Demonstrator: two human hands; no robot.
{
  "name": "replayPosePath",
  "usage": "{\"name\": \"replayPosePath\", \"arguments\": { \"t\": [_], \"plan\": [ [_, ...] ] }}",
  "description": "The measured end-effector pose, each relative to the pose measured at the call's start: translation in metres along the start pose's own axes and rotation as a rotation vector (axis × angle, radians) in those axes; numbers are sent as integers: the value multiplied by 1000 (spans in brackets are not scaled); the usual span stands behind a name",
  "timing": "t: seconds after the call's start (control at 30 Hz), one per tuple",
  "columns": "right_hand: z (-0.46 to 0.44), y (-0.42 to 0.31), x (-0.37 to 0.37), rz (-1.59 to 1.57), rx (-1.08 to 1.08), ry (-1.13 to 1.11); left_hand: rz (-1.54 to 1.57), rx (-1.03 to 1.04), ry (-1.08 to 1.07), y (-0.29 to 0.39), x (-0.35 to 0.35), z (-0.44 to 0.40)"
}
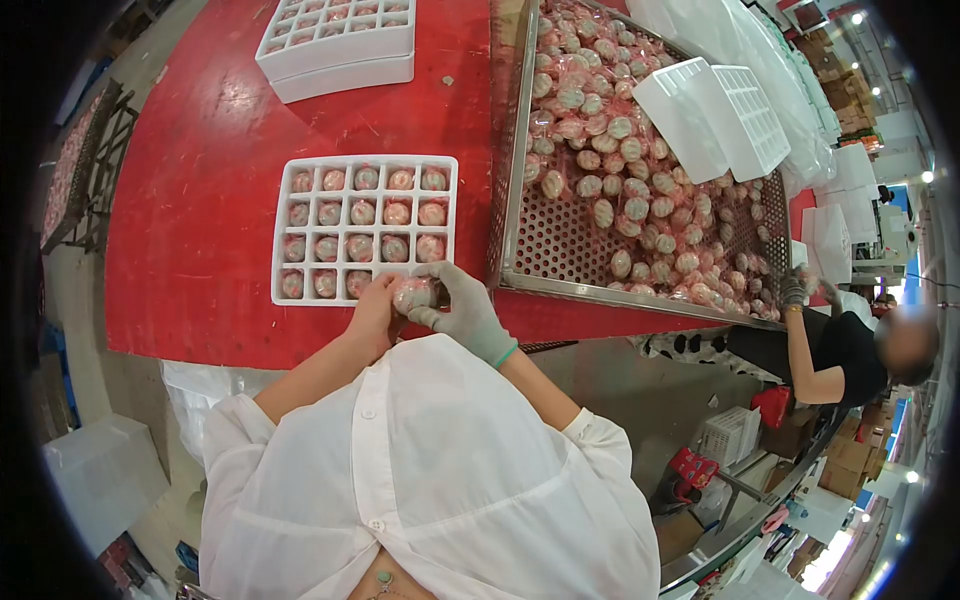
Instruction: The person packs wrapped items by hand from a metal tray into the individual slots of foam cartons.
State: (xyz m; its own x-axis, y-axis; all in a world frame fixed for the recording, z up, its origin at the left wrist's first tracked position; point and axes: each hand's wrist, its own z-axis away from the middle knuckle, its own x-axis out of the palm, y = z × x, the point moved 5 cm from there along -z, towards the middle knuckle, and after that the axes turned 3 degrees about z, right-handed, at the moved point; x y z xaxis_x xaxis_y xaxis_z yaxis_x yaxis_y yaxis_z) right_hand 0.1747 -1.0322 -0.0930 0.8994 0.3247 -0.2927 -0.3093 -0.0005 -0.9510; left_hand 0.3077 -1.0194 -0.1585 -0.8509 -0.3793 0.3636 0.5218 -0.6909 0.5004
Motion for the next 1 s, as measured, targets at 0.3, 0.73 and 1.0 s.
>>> {"name": "replayPosePath", "arguments": {
  "t": [0.3, 0.73, 1.0],
  "plan": [
    [-6, 9, 12, 255, -9, 131, -64, -14, -56, -16, -43, -7],
    [-43, 39, 47, 531, -37, -3, -170, -19, -171, -3, -60, 2],
    [-57, 39, 72, 954, -96, -323, -902, 566, -68, 17, -89, 2]
  ]
}}
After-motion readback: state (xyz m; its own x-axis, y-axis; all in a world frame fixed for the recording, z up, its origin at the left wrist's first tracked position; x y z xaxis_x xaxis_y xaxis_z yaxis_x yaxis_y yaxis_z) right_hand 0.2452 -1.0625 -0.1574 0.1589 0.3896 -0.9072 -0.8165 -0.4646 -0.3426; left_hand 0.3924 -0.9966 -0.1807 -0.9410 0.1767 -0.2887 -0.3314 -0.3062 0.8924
